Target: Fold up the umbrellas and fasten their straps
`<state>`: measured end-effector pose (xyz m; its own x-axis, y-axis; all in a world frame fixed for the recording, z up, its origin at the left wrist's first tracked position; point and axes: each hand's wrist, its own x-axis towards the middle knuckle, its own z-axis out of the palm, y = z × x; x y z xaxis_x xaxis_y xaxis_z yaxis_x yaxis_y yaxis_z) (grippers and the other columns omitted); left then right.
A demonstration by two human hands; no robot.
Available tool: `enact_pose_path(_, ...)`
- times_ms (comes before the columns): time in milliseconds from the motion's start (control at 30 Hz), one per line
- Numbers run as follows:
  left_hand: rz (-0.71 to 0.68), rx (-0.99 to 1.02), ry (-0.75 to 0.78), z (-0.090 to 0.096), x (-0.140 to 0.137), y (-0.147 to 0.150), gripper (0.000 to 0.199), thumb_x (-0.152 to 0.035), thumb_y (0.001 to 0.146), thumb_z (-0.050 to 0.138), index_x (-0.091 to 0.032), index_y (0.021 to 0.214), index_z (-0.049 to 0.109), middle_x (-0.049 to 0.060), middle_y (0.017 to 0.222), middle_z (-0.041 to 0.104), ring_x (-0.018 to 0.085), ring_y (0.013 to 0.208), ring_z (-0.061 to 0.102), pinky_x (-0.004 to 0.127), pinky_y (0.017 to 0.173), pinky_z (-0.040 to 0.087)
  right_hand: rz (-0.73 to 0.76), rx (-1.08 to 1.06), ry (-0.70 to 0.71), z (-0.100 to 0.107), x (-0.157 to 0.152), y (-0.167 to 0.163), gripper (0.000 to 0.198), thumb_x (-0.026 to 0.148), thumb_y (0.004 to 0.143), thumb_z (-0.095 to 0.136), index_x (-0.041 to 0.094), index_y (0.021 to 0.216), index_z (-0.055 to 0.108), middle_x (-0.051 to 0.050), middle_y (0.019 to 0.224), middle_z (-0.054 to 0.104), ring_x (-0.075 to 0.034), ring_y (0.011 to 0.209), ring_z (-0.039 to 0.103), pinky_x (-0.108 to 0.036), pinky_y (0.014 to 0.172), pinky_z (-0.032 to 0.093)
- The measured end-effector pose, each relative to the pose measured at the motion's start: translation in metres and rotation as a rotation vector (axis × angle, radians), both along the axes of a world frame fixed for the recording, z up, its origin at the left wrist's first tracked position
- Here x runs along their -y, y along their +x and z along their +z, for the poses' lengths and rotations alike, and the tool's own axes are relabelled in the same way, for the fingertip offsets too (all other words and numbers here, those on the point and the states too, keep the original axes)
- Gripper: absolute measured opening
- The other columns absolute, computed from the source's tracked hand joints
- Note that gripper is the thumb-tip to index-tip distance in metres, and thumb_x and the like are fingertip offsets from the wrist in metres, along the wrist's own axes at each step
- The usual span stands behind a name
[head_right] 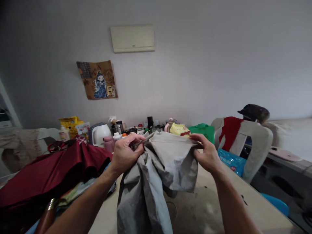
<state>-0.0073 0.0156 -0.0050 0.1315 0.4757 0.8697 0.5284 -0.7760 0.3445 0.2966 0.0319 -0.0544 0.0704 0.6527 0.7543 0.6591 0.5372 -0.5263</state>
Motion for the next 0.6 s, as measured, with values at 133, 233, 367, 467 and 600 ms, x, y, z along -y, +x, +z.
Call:
enact_pose_path(133, -0.015, -0.044, -0.001, 0.005, 0.003, 0.011, 0.021, -0.007, 0.072, 0.058, -0.016, 0.086, 0.070, 0.000, 0.076, 0.067, 0.011, 0.065, 0.058, 0.023, 0.065, 0.045, 0.282, 0.610, -0.301, 0.027, 0.028, 0.019, 0.073, 0.014, 0.063, 0.060, 0.023, 0.135, 0.055, -0.011, 0.140, 0.054, -0.033, 0.132, 0.048, -0.052, 0.111, 0.037)
enact_pose_path(233, -0.034, -0.070, -0.002, 0.006, 0.003, 0.015, 0.022, -0.007, 0.073, 0.058, -0.016, 0.088, 0.071, 0.001, 0.079, 0.069, 0.012, 0.068, 0.059, 0.024, 0.068, 0.046, 0.255, 0.572, -0.232, 0.030, 0.038, 0.007, 0.066, 0.016, 0.074, 0.058, 0.023, 0.140, 0.051, -0.012, 0.143, 0.050, -0.033, 0.135, 0.044, -0.053, 0.110, 0.039)
enact_pose_path(367, -0.093, -0.121, -0.013, 0.009, 0.003, 0.018, 0.026, -0.008, 0.075, 0.059, -0.016, 0.096, 0.072, 0.003, 0.090, 0.071, 0.014, 0.076, 0.062, 0.025, 0.075, 0.048, 0.507, 0.301, -0.113, 0.024, 0.041, -0.047, 0.044, 0.022, 0.094, 0.047, 0.026, 0.137, 0.051, -0.010, 0.136, 0.055, -0.022, 0.121, 0.055, -0.038, 0.100, 0.050)
enact_pose_path(467, -0.181, -0.222, -0.006, 0.012, 0.005, 0.018, 0.025, -0.018, 0.085, 0.059, -0.017, 0.106, 0.072, 0.005, 0.095, 0.070, 0.015, 0.084, 0.063, 0.026, 0.078, 0.048, 0.658, 0.189, -0.036, 0.012, 0.031, -0.086, 0.045, 0.029, 0.092, 0.057, 0.028, 0.137, 0.050, -0.007, 0.136, 0.053, -0.021, 0.126, 0.050, -0.035, 0.111, 0.039)
enact_pose_path(600, -0.200, -0.259, -0.014, 0.013, 0.007, 0.016, 0.023, -0.033, 0.091, 0.057, -0.018, 0.088, 0.074, 0.003, 0.079, 0.063, 0.014, 0.073, 0.059, 0.025, 0.068, 0.045, 0.806, -0.055, -0.074, -0.006, 0.009, -0.114, 0.037, 0.035, 0.093, 0.055, 0.029, 0.130, 0.055, -0.003, 0.126, 0.059, -0.018, 0.116, 0.058, -0.028, 0.104, 0.043)
